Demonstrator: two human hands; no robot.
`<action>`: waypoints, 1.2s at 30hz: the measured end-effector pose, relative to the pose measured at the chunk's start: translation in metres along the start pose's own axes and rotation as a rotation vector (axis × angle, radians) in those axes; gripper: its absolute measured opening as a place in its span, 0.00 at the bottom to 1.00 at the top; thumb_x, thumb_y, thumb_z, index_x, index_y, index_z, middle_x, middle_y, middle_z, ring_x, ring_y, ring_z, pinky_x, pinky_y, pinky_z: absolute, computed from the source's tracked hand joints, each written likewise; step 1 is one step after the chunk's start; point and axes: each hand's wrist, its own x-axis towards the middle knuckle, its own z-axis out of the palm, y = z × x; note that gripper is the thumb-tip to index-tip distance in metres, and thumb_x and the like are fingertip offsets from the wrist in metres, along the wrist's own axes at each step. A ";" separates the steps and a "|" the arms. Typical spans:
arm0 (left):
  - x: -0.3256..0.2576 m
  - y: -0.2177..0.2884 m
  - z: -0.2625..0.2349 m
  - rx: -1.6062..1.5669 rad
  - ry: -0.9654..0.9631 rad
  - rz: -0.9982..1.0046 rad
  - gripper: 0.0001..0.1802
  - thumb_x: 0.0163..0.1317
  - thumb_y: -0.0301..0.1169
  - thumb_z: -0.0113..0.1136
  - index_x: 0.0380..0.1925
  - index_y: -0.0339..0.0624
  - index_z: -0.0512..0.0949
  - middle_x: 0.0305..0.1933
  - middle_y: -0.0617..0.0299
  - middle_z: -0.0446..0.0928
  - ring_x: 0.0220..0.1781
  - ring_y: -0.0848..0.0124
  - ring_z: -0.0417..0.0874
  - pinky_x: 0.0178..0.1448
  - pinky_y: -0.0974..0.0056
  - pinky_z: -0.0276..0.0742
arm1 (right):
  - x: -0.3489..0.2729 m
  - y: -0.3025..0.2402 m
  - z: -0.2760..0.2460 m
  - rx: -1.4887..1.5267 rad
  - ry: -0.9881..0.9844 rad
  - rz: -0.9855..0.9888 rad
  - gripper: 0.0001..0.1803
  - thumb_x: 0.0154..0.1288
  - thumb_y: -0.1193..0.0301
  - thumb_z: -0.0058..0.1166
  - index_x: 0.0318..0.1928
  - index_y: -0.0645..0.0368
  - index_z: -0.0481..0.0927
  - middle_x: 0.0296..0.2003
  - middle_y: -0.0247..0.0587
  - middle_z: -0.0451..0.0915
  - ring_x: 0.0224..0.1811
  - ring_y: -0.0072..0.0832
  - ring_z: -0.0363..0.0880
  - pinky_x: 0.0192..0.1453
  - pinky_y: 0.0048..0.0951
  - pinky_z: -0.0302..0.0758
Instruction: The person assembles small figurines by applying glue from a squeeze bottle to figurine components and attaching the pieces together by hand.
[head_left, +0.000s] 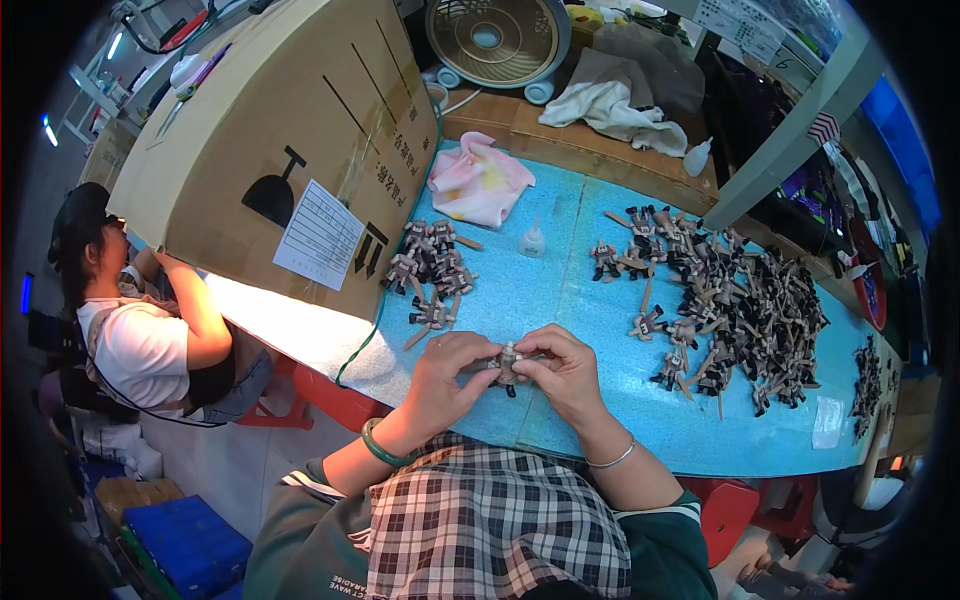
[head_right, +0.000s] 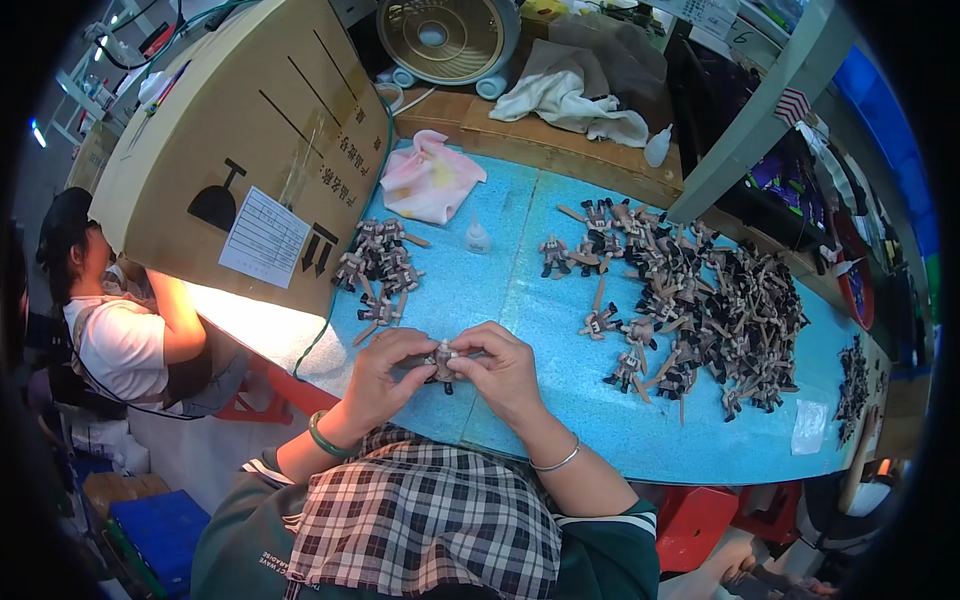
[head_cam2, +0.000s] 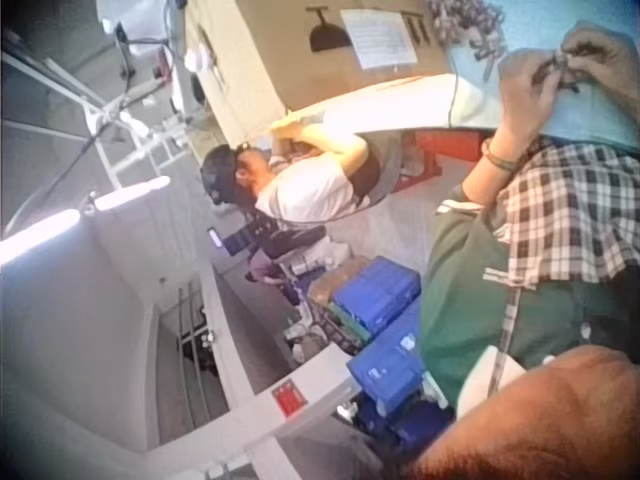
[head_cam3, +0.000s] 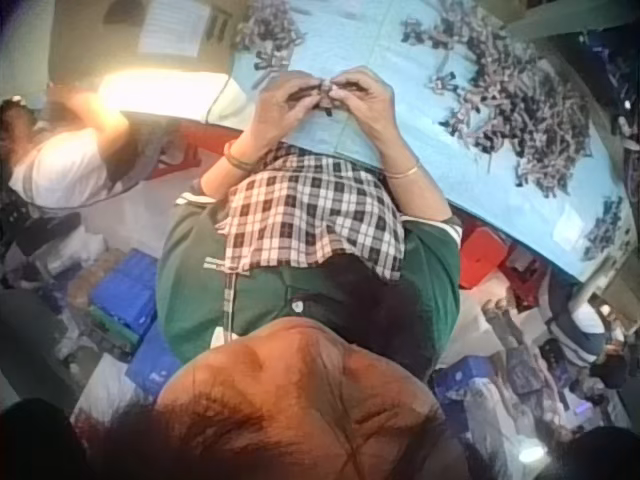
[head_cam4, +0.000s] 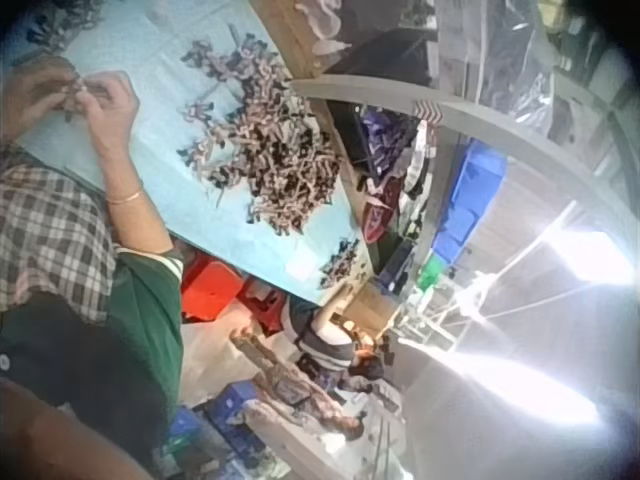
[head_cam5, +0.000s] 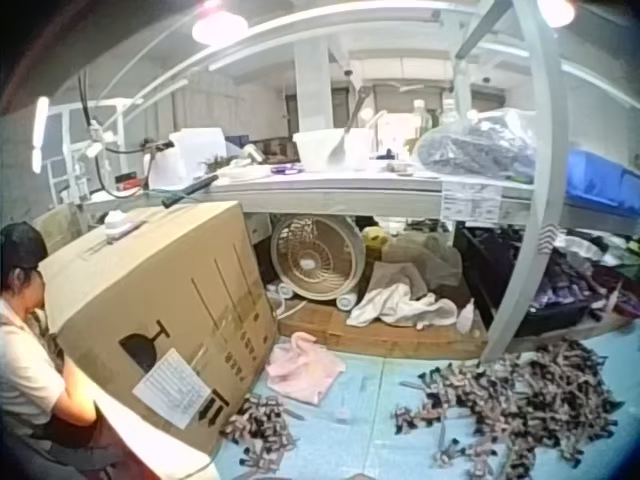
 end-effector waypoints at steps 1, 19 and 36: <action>0.002 0.000 0.000 0.136 0.013 0.116 0.17 0.53 0.19 0.63 0.45 0.36 0.77 0.47 0.54 0.78 0.46 0.61 0.81 0.57 0.62 0.73 | 0.000 0.000 0.000 -0.030 0.018 0.016 0.10 0.54 0.86 0.60 0.37 0.65 0.82 0.41 0.42 0.77 0.38 0.24 0.82 0.37 0.20 0.84; -0.001 -0.026 0.026 0.161 0.144 0.176 0.16 0.54 0.20 0.61 0.44 0.44 0.78 0.39 0.58 0.76 0.38 0.60 0.77 0.41 0.61 0.72 | 0.008 0.010 -0.006 -0.465 -0.014 -0.089 0.11 0.51 0.88 0.61 0.36 0.67 0.81 0.38 0.40 0.78 0.38 0.22 0.81 0.40 0.20 0.83; 0.003 -0.024 0.029 0.292 0.119 0.223 0.17 0.56 0.16 0.56 0.45 0.43 0.78 0.37 0.56 0.74 0.37 0.60 0.76 0.41 0.63 0.71 | 0.012 0.014 -0.007 -0.409 -0.013 -0.031 0.09 0.51 0.90 0.59 0.32 0.68 0.81 0.35 0.38 0.79 0.35 0.21 0.81 0.35 0.19 0.80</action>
